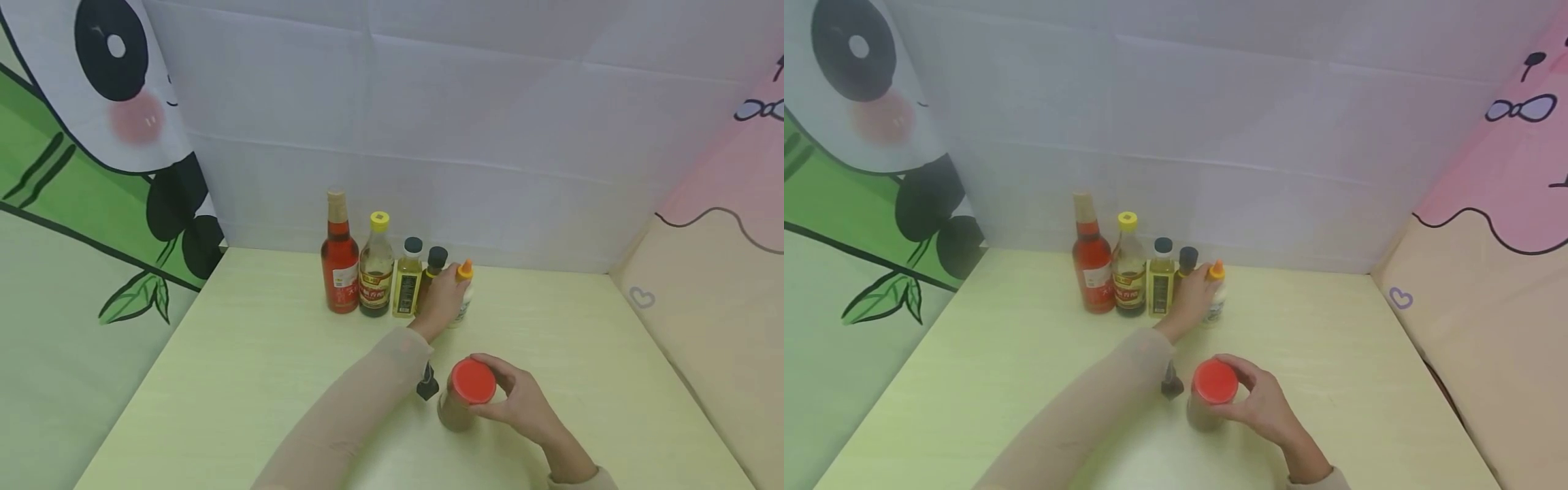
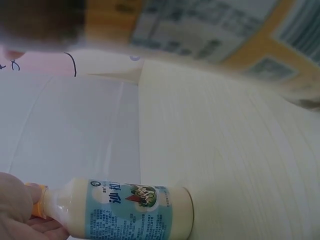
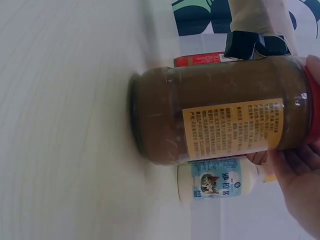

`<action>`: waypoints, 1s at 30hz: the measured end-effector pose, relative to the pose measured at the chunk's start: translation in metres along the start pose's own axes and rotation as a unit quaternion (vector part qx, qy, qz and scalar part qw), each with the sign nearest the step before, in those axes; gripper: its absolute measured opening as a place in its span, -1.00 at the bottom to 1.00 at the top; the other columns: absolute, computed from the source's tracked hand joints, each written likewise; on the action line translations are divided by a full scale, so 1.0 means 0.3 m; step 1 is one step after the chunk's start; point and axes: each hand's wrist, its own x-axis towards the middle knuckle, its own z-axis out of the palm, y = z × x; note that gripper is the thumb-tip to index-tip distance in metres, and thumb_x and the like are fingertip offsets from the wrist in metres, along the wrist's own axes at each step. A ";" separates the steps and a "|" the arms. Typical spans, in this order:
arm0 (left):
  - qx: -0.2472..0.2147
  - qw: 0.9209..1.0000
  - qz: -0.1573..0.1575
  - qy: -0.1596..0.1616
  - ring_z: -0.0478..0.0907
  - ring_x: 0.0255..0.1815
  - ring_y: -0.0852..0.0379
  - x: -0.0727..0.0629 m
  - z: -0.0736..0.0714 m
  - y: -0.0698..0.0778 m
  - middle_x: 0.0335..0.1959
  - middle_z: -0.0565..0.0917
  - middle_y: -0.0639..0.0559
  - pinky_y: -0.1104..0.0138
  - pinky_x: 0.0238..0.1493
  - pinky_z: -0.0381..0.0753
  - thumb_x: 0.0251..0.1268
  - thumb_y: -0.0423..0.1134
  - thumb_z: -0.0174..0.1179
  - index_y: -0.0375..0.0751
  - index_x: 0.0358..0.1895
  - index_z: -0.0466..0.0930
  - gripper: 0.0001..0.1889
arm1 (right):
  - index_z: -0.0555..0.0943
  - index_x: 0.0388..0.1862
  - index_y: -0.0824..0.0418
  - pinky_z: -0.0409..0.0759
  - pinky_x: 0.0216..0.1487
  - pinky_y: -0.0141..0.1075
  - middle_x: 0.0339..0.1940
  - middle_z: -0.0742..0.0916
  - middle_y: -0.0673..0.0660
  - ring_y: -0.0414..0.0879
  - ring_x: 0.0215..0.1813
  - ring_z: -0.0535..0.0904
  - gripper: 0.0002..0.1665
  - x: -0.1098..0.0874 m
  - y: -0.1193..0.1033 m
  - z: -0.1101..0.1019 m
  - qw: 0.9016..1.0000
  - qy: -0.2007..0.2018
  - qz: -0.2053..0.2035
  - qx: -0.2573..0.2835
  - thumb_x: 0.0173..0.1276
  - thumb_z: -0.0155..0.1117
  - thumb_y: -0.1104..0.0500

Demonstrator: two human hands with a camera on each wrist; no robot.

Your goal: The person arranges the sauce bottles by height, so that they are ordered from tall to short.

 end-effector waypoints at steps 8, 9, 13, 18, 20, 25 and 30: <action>-0.002 1.000 0.000 0.006 0.51 0.17 0.08 0.005 0.003 0.003 0.13 0.60 -0.04 0.24 0.17 0.50 0.49 -0.18 0.09 -0.19 0.26 0.44 -0.63 | 0.50 0.27 0.31 0.34 0.26 -0.38 0.17 0.63 0.16 -0.10 0.25 0.48 -0.17 0.011 -0.008 -0.023 0.999 0.031 0.013 -0.006 -0.04 0.62 0.28; -0.002 1.000 0.001 0.006 0.52 0.17 0.07 0.005 0.003 0.003 0.13 0.61 -0.04 0.24 0.17 0.50 0.49 -0.18 0.09 -0.20 0.26 0.44 -0.63 | 0.50 0.27 0.31 0.34 0.26 -0.38 0.18 0.63 0.17 -0.06 0.27 0.47 -0.16 0.012 -0.009 -0.027 0.999 0.034 0.019 -0.005 -0.04 0.62 0.28; -0.003 1.000 0.004 0.006 0.52 0.17 0.08 0.006 0.005 0.000 0.12 0.61 -0.03 0.23 0.17 0.50 0.48 -0.17 0.10 -0.20 0.24 0.45 -0.64 | 0.49 0.28 0.33 0.34 0.25 -0.41 0.21 0.60 0.21 0.07 0.31 0.42 -0.16 0.020 -0.013 -0.037 0.998 0.049 0.045 0.000 -0.05 0.61 0.32; -0.003 1.000 0.005 0.007 0.54 0.14 0.08 0.008 0.007 -0.003 0.09 0.63 -0.03 0.23 0.15 0.52 0.48 -0.17 0.11 -0.18 0.22 0.46 -0.66 | 0.47 0.29 0.34 0.35 0.20 -0.47 0.21 0.60 0.23 0.14 0.32 0.42 -0.17 0.033 -0.018 -0.050 0.997 0.060 0.052 -0.003 -0.01 0.58 0.34; -0.002 1.000 0.003 0.006 0.54 0.14 0.08 0.007 0.006 -0.003 0.09 0.63 -0.02 0.23 0.15 0.52 0.48 -0.17 0.11 -0.18 0.23 0.46 -0.65 | 0.47 0.29 0.34 0.36 0.19 -0.47 0.21 0.60 0.23 0.15 0.31 0.42 -0.18 0.039 -0.018 -0.056 0.997 0.063 0.053 -0.006 0.00 0.58 0.33; 0.002 1.000 0.003 0.003 0.53 0.16 0.08 0.003 0.003 -0.001 0.11 0.62 -0.03 0.23 0.16 0.51 0.49 -0.17 0.09 -0.19 0.25 0.45 -0.64 | 0.45 0.31 0.33 0.36 0.26 -0.26 0.24 0.58 0.24 0.16 0.33 0.40 -0.18 0.055 -0.020 -0.071 0.996 0.068 0.058 -0.014 0.03 0.56 0.32; 0.019 1.000 0.017 0.010 0.55 0.12 0.08 0.000 0.003 -0.004 0.07 0.63 -0.03 0.24 0.11 0.54 0.49 -0.17 0.08 -0.18 0.22 0.46 -0.66 | 0.40 0.34 0.36 0.30 0.32 0.06 0.27 0.56 0.27 0.20 0.36 0.37 -0.17 0.080 -0.026 -0.091 0.995 0.077 0.063 -0.019 0.08 0.53 0.30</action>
